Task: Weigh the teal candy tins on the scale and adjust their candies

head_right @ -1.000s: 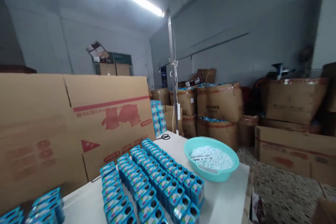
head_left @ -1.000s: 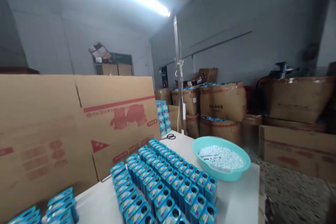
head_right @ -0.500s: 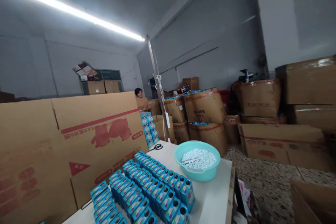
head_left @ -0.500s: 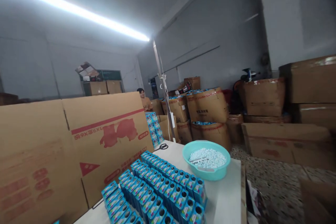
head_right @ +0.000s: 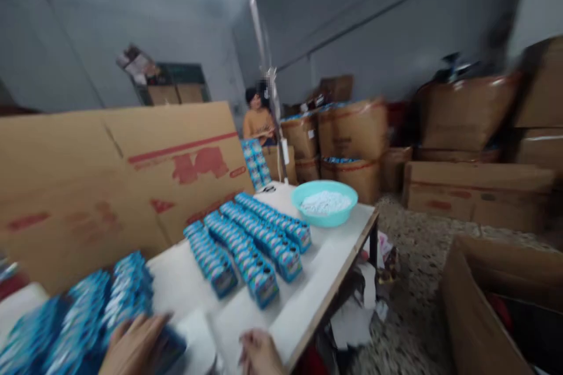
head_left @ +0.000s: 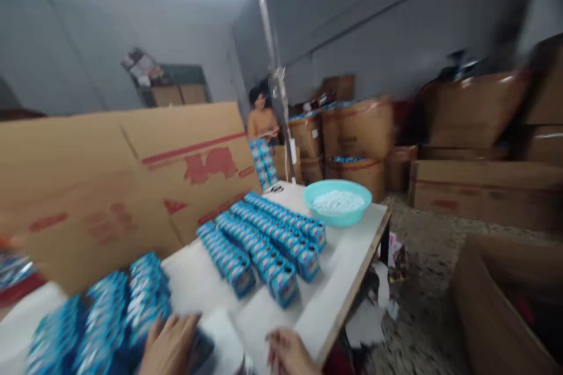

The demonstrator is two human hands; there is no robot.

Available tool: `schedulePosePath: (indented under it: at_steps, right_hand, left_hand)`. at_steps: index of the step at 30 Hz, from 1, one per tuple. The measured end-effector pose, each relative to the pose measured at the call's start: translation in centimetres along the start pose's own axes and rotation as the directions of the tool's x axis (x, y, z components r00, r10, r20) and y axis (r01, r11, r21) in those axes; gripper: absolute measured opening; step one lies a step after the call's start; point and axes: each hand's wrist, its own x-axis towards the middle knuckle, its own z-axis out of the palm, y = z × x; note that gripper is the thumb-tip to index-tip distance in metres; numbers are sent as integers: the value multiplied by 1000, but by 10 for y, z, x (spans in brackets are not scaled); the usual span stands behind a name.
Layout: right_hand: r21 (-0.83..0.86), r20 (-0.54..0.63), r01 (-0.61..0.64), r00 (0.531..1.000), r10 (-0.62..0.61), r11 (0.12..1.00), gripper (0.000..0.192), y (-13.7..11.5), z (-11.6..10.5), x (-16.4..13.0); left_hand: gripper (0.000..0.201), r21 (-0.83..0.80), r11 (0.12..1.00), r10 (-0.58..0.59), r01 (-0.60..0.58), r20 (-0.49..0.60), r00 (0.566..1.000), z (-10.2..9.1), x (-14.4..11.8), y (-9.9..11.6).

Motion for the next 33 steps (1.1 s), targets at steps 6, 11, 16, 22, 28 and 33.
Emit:
schedulePosePath:
  at_steps: [6, 11, 16, 22, 28, 33]
  right_hand:
    - [112, 29, -50, 998, 47, 992, 49, 47, -16, -8]
    - [183, 25, -5, 1000, 1, 983, 47, 50, -24, -13]
    - [247, -5, 12, 1000, -11, 969, 37, 51, -29, -12]
    - [326, 3, -41, 999, 42, 945, 23, 54, -40, -7]
    - [266, 2, -81, 996, 84, 961, 18, 55, -34, -5]
    - [183, -9, -60, 998, 63, 981, 26, 56, -30, -6]
  left_hand:
    - [28, 64, 991, 108, -117, 122, 987, 9, 12, 62]
    - [31, 55, 991, 109, -120, 169, 980, 13, 9, 67]
    - [35, -41, 998, 55, -55, -12, 998, -2, -13, 47]
    - [28, -416, 908, -105, 42, -131, 986, 17, -70, 25]
    - [31, -614, 738, -352, 279, 2, 936, 67, -128, 30]
    - [31, -666, 656, -435, 355, 50, 899, 104, -155, 35]
